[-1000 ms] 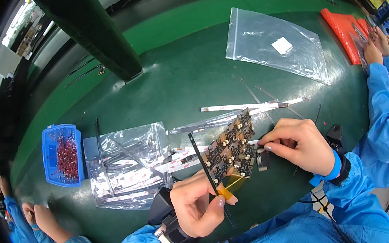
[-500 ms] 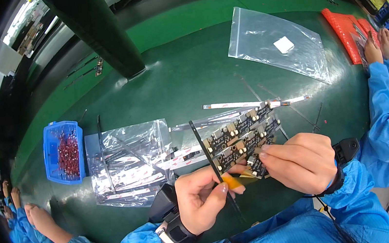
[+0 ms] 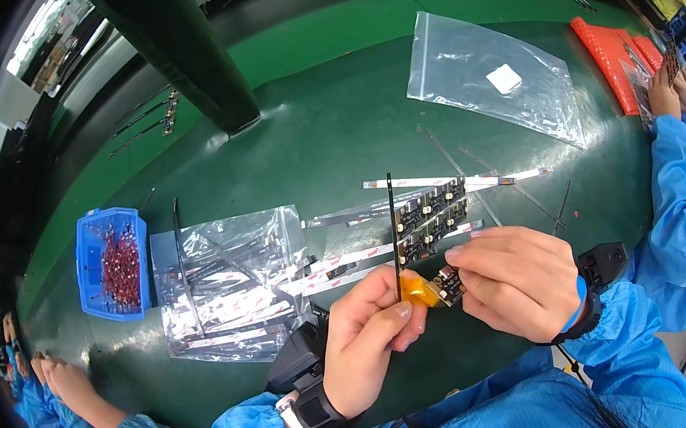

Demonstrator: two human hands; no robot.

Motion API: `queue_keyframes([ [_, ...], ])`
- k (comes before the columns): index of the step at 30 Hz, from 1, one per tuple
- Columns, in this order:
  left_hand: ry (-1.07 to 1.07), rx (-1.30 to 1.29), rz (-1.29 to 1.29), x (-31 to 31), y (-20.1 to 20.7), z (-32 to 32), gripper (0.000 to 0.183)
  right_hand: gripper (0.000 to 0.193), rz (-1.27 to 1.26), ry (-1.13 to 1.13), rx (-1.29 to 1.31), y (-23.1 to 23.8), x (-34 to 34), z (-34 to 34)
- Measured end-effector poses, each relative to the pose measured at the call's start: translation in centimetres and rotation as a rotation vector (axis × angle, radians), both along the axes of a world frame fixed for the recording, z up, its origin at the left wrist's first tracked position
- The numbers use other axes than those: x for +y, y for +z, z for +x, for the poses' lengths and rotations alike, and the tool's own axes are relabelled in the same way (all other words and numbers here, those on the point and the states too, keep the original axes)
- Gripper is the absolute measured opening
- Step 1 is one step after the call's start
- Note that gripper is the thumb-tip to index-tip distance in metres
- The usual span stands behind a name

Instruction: The person assembles electronic strips and plastic components onto circuit boards by hand, taking the components from blue bins.

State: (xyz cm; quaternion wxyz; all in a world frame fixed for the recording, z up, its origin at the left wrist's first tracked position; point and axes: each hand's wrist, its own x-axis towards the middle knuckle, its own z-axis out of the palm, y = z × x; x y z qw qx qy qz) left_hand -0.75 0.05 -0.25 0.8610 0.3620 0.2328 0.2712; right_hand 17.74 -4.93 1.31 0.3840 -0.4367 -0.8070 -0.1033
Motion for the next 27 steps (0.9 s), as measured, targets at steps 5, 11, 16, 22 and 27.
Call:
queue_keyframes([
  [5, 0.03, 0.117, -0.049, -0.2, 0.9, 0.2, 0.013, 0.012, 0.001, 0.027, -0.046, 0.0, 0.2, 0.0],
  [11, -0.036, 0.102, -0.028, -0.2, 0.5, -0.1, 0.014, 0.025, -0.165, 0.043, 0.11, 0.0, 0.2, -0.4],
  [16, -0.004, 0.117, 0.0, -0.3, 0.6, -0.1, 0.014, 0.028, -0.236, 0.06, 0.141, -0.5, -0.1, -0.7],
  [22, 0.053, 0.032, 0.048, -0.6, 0.7, -0.1, 0.014, 0.023, -0.455, 0.029, 0.347, 0.0, -1.0, -1.3],
  [27, 0.011, -0.026, 0.054, -0.3, 0.6, -0.5, 0.016, 0.016, -0.758, -0.027, 0.496, 1.1, -1.3, -0.6],
])
